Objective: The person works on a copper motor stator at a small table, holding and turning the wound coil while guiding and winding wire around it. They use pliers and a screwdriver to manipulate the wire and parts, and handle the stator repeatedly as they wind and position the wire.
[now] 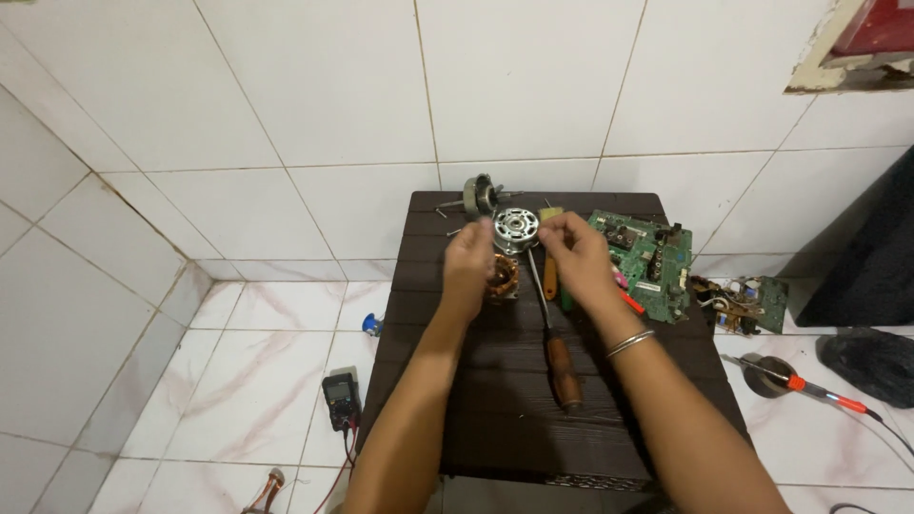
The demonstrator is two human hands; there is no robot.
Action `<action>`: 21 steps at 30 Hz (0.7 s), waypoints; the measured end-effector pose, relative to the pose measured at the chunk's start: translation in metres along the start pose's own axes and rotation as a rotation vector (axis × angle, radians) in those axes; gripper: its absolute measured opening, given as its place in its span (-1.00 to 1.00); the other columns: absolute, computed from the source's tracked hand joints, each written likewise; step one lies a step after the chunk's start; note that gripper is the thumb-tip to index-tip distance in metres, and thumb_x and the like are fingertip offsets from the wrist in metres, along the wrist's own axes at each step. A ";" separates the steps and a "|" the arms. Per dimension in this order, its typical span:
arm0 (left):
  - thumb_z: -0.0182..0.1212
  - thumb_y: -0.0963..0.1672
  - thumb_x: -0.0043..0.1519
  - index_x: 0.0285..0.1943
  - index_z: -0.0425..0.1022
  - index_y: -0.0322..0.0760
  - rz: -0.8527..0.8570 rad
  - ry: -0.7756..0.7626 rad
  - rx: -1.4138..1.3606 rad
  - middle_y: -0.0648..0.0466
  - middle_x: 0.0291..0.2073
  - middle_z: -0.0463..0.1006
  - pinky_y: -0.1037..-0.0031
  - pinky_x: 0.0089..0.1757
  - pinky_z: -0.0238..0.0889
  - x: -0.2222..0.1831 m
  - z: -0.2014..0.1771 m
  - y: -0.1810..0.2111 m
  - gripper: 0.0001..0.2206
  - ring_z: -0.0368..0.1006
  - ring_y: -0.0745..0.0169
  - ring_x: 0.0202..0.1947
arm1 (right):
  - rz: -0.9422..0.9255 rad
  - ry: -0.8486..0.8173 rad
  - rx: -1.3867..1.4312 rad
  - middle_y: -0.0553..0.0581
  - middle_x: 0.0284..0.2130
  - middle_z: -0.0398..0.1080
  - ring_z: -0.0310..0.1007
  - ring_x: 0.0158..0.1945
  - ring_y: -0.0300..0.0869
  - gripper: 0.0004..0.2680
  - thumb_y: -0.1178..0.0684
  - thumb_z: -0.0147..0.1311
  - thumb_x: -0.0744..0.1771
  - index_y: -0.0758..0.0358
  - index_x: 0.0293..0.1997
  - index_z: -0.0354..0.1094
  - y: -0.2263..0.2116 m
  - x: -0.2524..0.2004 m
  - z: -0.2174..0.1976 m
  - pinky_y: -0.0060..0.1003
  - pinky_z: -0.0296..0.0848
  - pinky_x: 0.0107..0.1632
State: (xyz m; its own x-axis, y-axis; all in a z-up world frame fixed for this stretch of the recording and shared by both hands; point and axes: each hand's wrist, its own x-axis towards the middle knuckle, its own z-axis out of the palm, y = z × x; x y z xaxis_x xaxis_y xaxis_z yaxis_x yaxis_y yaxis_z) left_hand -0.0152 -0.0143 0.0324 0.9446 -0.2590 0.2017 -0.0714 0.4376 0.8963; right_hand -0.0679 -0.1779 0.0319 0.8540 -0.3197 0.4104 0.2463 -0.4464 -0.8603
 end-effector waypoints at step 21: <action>-0.26 0.09 0.50 -0.45 0.14 -0.11 -0.112 -0.028 -0.613 0.25 -0.62 0.05 0.48 -0.37 0.10 0.031 -0.038 -0.025 -0.55 0.10 0.31 -0.59 | -0.126 -0.399 -0.248 0.35 -0.29 0.61 0.57 -0.09 0.27 -0.87 0.17 0.16 0.30 0.24 -0.13 0.60 -0.047 -0.014 -0.017 0.11 0.45 0.01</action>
State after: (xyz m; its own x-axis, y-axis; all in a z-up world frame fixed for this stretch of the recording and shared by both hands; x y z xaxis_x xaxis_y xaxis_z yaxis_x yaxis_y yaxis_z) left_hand 0.0285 -0.0003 0.0017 0.9263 -0.3507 0.1379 0.2322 0.8193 0.5242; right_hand -0.0991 -0.1665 0.0712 0.9456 0.0729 0.3172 0.2837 -0.6621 -0.6937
